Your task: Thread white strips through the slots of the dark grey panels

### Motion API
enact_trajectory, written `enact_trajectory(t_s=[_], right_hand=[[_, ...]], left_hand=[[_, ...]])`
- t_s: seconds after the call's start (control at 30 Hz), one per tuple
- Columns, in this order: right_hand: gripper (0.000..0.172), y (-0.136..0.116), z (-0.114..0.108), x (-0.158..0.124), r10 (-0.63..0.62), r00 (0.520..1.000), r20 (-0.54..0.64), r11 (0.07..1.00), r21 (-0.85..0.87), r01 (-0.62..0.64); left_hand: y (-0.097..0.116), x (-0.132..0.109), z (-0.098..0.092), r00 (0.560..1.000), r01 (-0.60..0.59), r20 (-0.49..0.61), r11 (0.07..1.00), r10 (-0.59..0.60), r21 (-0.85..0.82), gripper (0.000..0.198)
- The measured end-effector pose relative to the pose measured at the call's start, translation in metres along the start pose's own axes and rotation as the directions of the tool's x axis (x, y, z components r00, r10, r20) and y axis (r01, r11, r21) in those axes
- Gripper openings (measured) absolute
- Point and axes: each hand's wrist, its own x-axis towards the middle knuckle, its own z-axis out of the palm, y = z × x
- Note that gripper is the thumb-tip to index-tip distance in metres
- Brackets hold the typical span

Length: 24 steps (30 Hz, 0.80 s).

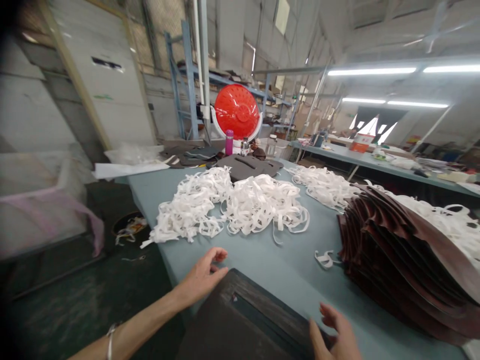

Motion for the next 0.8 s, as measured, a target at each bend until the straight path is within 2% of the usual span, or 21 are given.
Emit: enact_trajectory(t_s=[0.07,0.13,0.17,0.23,0.3,0.37,0.4,0.47,0.53,0.67,0.8], right_hand=[[0.051,-0.033,0.028,0.017,-0.116,0.993,0.021,0.993,0.007,0.116],[0.043,-0.064,0.058,0.043,-0.265,0.964,0.024,0.962,-0.059,0.266],[0.041,-0.076,0.072,0.057,-0.299,0.954,0.023,0.943,-0.148,0.299],[0.04,-0.093,0.094,0.085,-0.279,0.96,-0.014,0.938,-0.219,0.269],[0.029,-0.101,0.108,0.102,-0.246,0.969,-0.036,0.937,-0.266,0.228],[0.02,-0.102,0.112,0.103,-0.238,0.971,-0.036,0.932,-0.291,0.217],[0.02,-0.101,0.111,0.097,-0.244,0.969,-0.028,0.928,-0.296,0.225],[0.021,-0.096,0.1,0.077,-0.259,0.966,-0.004,0.921,-0.303,0.246],[0.022,-0.086,0.081,0.047,-0.259,0.966,0.018,0.915,-0.315,0.251],[0.028,-0.061,0.035,-0.02,-0.248,0.969,0.02,0.945,-0.216,0.246],[0.029,-0.035,0.017,-0.088,-0.21,0.975,0.07,0.975,-0.063,0.214]], left_hand=[[-0.001,0.006,0.001,0.999,-0.037,-0.019,0.999,0.037,0.028,0.026],[0.003,0.011,0.009,0.995,-0.093,-0.013,0.994,0.094,0.052,0.024],[0.007,0.014,0.016,0.991,-0.136,-0.004,0.989,0.137,0.066,0.023],[0.016,0.023,0.033,0.966,-0.259,0.03,0.96,0.258,0.102,0.027],[0.025,0.036,0.053,0.908,-0.418,0.096,0.893,0.407,0.168,0.039],[0.032,0.056,0.072,0.82,-0.573,0.214,0.773,0.531,0.274,0.054],[0.035,0.067,0.08,0.774,-0.633,0.294,0.699,0.561,0.332,0.058],[0.038,0.092,0.092,0.703,-0.711,0.446,0.571,0.555,0.411,0.053],[0.039,0.114,0.1,0.673,-0.738,0.528,0.528,0.519,0.421,0.039],[0.04,0.143,0.107,0.675,-0.728,0.565,0.552,0.474,0.407,0.026],[0.05,0.157,0.106,0.734,-0.664,0.527,0.616,0.429,0.423,0.022]])
